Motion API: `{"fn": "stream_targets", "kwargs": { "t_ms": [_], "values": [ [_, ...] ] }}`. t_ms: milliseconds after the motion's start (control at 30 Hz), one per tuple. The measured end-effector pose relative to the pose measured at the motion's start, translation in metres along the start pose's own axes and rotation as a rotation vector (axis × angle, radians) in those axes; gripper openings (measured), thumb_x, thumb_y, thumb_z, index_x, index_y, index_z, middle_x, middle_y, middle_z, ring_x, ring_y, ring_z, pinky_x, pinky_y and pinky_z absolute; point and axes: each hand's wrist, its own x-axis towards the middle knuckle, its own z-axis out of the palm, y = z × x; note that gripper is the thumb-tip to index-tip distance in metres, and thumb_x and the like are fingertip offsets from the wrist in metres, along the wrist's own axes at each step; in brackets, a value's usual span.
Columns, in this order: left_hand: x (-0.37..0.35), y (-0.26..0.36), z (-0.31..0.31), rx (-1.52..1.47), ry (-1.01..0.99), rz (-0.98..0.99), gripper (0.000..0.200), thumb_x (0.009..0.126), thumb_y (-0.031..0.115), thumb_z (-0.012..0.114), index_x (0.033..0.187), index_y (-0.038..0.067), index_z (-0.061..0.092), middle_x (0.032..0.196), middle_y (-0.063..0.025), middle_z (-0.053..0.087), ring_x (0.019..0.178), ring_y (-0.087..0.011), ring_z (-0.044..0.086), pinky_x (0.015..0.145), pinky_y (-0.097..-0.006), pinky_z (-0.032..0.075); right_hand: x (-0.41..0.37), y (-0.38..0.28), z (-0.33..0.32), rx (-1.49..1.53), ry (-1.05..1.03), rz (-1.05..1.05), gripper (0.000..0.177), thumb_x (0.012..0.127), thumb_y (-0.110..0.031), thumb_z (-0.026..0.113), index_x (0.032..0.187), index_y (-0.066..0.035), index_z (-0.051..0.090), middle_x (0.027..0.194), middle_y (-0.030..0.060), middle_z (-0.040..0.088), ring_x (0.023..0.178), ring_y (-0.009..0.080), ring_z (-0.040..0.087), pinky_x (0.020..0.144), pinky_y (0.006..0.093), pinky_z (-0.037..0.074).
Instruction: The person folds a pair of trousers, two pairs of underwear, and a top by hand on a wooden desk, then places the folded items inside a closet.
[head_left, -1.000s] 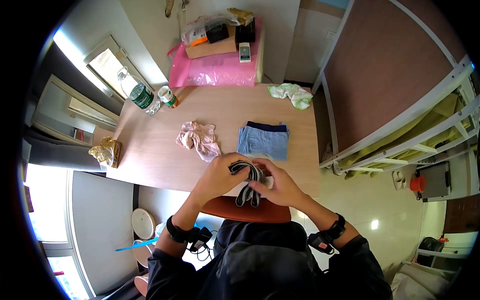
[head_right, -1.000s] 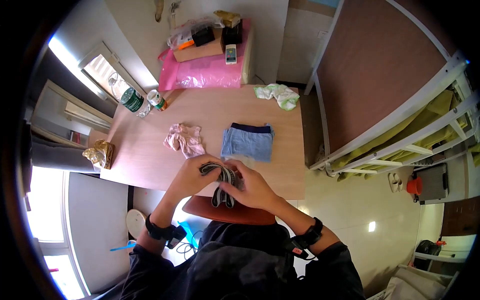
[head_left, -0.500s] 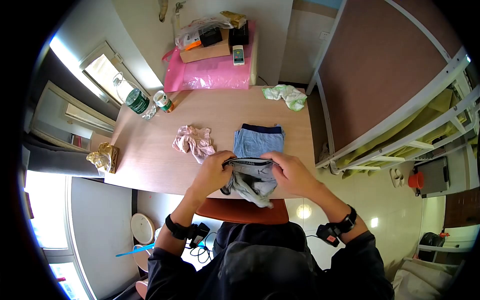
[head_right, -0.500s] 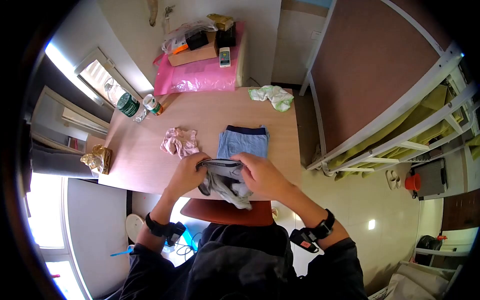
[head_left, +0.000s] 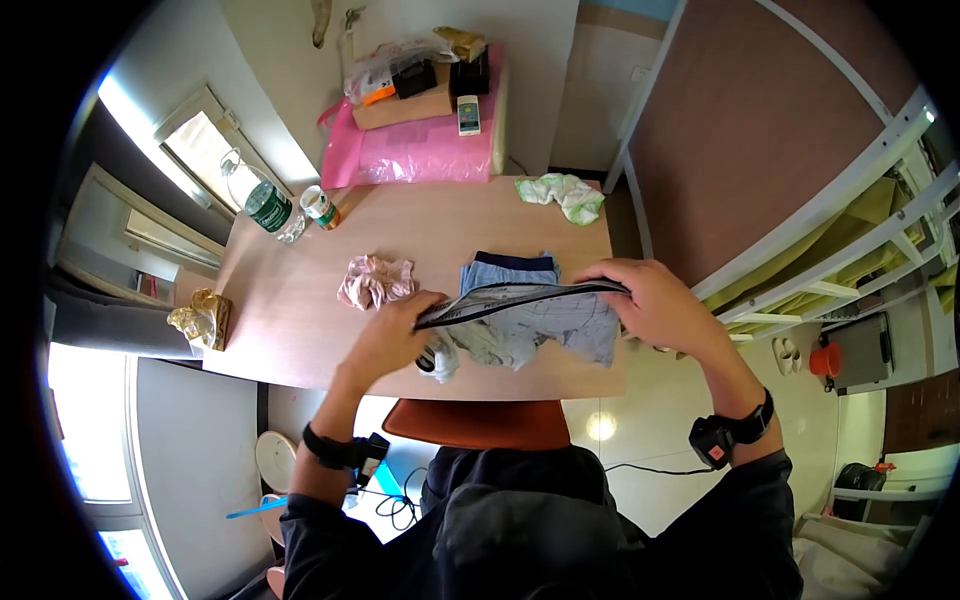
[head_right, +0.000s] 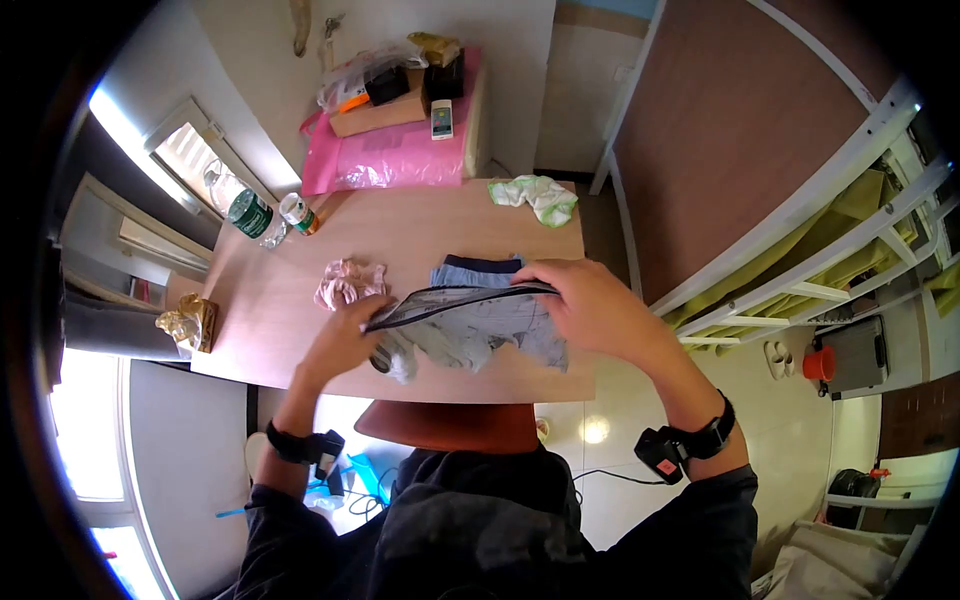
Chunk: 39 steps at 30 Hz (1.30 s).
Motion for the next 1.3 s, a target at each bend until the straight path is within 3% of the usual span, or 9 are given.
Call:
{"fn": "stream_targets", "kwargs": {
  "t_ms": [333, 433, 500, 600, 667, 800, 900, 1000, 1300],
  "values": [
    [0.013, 0.024, -0.091, -0.056, -0.035, -0.314, 0.025, 0.093, 0.014, 0.059, 0.11, -0.004, 0.063, 0.085, -0.0134, 0.065, 0.08, -0.0151, 0.058, 0.075, -0.0287, 0.047, -0.008, 0.009, -0.048, -0.193, 0.255, 0.088, 0.015, 0.088, -0.009, 0.062, 0.098, 0.002, 0.065, 0.08, 0.0196, 0.064, 0.063, 0.0302, 0.058, 0.063, 0.0339, 0.048],
    [0.011, 0.019, -0.094, -0.075, 0.035, -0.321, 0.023, 0.094, 0.014, 0.058, 0.11, -0.003, 0.062, 0.089, -0.0111, 0.064, 0.082, -0.0131, 0.057, 0.075, -0.0277, 0.047, -0.001, 0.018, -0.041, 0.082, 0.622, -0.077, 0.023, 0.089, -0.009, 0.063, 0.111, -0.005, 0.057, 0.081, 0.0162, 0.064, 0.067, 0.0284, 0.06, 0.066, 0.0305, 0.047],
    [0.012, 0.018, -0.087, -0.344, 0.336, -0.138, 0.021, 0.093, 0.012, 0.059, 0.11, 0.0, 0.062, 0.097, -0.0095, 0.063, 0.084, -0.0134, 0.057, 0.075, -0.0272, 0.047, -0.005, 0.032, -0.039, 0.025, 0.507, -0.121, 0.026, 0.089, -0.009, 0.064, 0.113, -0.005, 0.054, 0.085, 0.0157, 0.065, 0.07, 0.0286, 0.061, 0.068, 0.0309, 0.048],
    [0.01, 0.006, -0.104, -0.063, 0.053, -0.064, 0.019, 0.09, 0.006, 0.061, 0.108, 0.001, 0.06, 0.096, -0.007, 0.062, 0.083, -0.012, 0.057, 0.074, -0.0264, 0.047, -0.005, 0.03, -0.043, -0.068, 0.351, -0.16, 0.024, 0.09, -0.008, 0.063, 0.111, -0.006, 0.054, 0.095, 0.0138, 0.065, 0.076, 0.0293, 0.063, 0.073, 0.0328, 0.049],
    [0.009, 0.006, -0.109, -0.002, -0.027, -0.047, 0.021, 0.087, 0.005, 0.063, 0.108, 0.001, 0.059, 0.096, -0.007, 0.062, 0.083, -0.0137, 0.058, 0.074, -0.0266, 0.048, -0.003, 0.029, -0.046, -0.087, 0.274, -0.141, 0.02, 0.088, -0.005, 0.064, 0.107, -0.004, 0.057, 0.095, 0.0073, 0.065, 0.076, 0.0175, 0.06, 0.068, 0.0288, 0.05],
    [0.006, 0.009, -0.108, 0.034, -0.069, -0.089, 0.024, 0.082, 0.002, 0.068, 0.103, 0.0, 0.058, 0.096, -0.0071, 0.062, 0.084, -0.0182, 0.06, 0.074, -0.0285, 0.05, -0.004, 0.028, -0.055, -0.022, 0.214, -0.07, 0.017, 0.089, -0.007, 0.062, 0.105, -0.005, 0.056, 0.095, 0.0125, 0.065, 0.073, 0.0271, 0.062, 0.07, 0.0324, 0.048],
    [0.006, 0.0, -0.119, 0.125, -0.171, -0.131, 0.019, 0.083, 0.001, 0.067, 0.1, 0.0, 0.057, 0.097, -0.0077, 0.063, 0.088, -0.0189, 0.061, 0.077, -0.0304, 0.052, -0.006, 0.032, -0.058, -0.065, 0.163, -0.067, 0.014, 0.088, -0.005, 0.064, 0.101, -0.002, 0.057, 0.088, 0.0073, 0.064, 0.069, 0.0146, 0.059, 0.064, 0.0276, 0.049],
    [0.003, -0.004, -0.116, -0.027, -0.005, -0.151, 0.022, 0.083, 0.007, 0.07, 0.101, 0.0, 0.059, 0.098, -0.0096, 0.065, 0.084, -0.0181, 0.062, 0.075, -0.0316, 0.051, -0.006, 0.034, -0.058, -0.071, 0.177, -0.114, 0.014, 0.088, -0.007, 0.064, 0.099, -0.004, 0.057, 0.08, 0.0105, 0.064, 0.063, 0.0215, 0.056, 0.062, 0.0308, 0.046],
    [-0.006, -0.007, -0.137, 0.018, 0.169, -0.117, 0.017, 0.08, 0.001, 0.071, 0.092, -0.003, 0.06, 0.084, -0.007, 0.064, 0.076, -0.0128, 0.06, 0.07, -0.0276, 0.05, -0.003, 0.032, -0.068, -0.124, 0.28, 0.04, 0.023, 0.084, -0.015, 0.073, 0.088, 0.001, 0.057, 0.072, 0.011, 0.063, 0.06, 0.0137, 0.058, 0.056, 0.0282, 0.047]
  ]
}}
